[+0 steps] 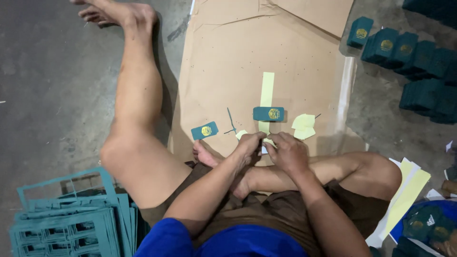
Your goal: Applying small gold stickers to the center of small green gift boxes while sitting on the floor.
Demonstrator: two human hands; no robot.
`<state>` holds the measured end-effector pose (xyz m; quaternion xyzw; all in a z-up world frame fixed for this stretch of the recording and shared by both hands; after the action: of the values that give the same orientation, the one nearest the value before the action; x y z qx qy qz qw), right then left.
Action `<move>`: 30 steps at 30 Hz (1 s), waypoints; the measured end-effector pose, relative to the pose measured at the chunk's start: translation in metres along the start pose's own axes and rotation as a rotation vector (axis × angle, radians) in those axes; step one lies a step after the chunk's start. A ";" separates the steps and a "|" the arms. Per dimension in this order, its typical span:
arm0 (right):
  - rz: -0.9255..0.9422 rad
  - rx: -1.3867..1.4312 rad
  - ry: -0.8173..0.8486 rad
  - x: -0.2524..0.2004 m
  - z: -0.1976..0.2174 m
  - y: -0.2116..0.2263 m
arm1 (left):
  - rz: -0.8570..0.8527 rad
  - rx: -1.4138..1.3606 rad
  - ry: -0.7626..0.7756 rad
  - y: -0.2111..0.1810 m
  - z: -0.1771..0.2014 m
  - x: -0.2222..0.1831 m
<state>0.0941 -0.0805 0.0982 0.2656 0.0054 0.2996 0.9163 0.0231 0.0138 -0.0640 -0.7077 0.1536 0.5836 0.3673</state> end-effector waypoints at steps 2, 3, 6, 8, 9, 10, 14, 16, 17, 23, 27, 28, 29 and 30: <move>0.001 -0.005 -0.009 0.000 -0.001 0.001 | 0.023 0.038 -0.006 0.004 0.002 0.004; 0.004 -0.018 -0.018 -0.001 -0.002 0.000 | 0.024 0.013 0.023 0.009 0.002 0.011; 0.008 -0.039 -0.032 -0.003 -0.005 -0.001 | 0.013 0.008 0.081 0.013 0.000 0.009; 0.016 -0.046 -0.034 -0.007 -0.009 -0.005 | -0.001 0.019 0.108 0.012 -0.005 0.001; 0.035 -0.038 -0.055 -0.009 -0.013 -0.007 | -0.032 0.000 0.078 0.009 -0.003 -0.002; 0.054 -0.029 -0.075 -0.011 -0.017 -0.008 | -0.062 -0.019 0.048 0.006 -0.002 -0.006; 0.040 -0.015 -0.109 -0.010 -0.015 -0.002 | -0.113 -0.033 0.044 0.015 -0.004 0.020; -0.022 0.011 -0.125 -0.010 -0.015 -0.001 | -0.114 -0.097 0.077 0.025 -0.004 0.039; -0.025 0.012 -0.125 -0.012 -0.018 -0.002 | -0.113 -0.094 0.077 0.027 -0.004 0.041; -0.142 0.103 -0.194 -0.026 -0.042 -0.031 | -0.103 -0.008 0.032 0.016 -0.001 0.020; -0.526 0.307 -0.167 -0.030 -0.052 -0.062 | 0.036 -0.116 0.048 0.021 -0.001 0.023; -0.687 0.369 -0.151 -0.034 -0.055 -0.072 | 0.046 -0.163 0.087 0.020 -0.003 0.023; -0.689 0.371 -0.154 -0.037 -0.065 -0.093 | 0.044 -0.160 0.087 0.014 -0.003 0.012; -0.699 0.389 -0.244 -0.040 -0.070 -0.115 | 0.078 -0.179 0.148 0.009 -0.006 0.000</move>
<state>0.1121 -0.1474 -0.0244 0.4497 0.0430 -0.0697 0.8894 0.0213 0.0035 -0.0664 -0.7723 0.1548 0.5551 0.2674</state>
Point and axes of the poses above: each hand's wrist, its own x-axis towards the middle knuckle, its own z-axis out of the back of the hand, y = z × x, the point moved 6 cm from there along x, towards the middle knuckle, and after that the axes turned 13 degrees about -y, right-handed, at the moved point
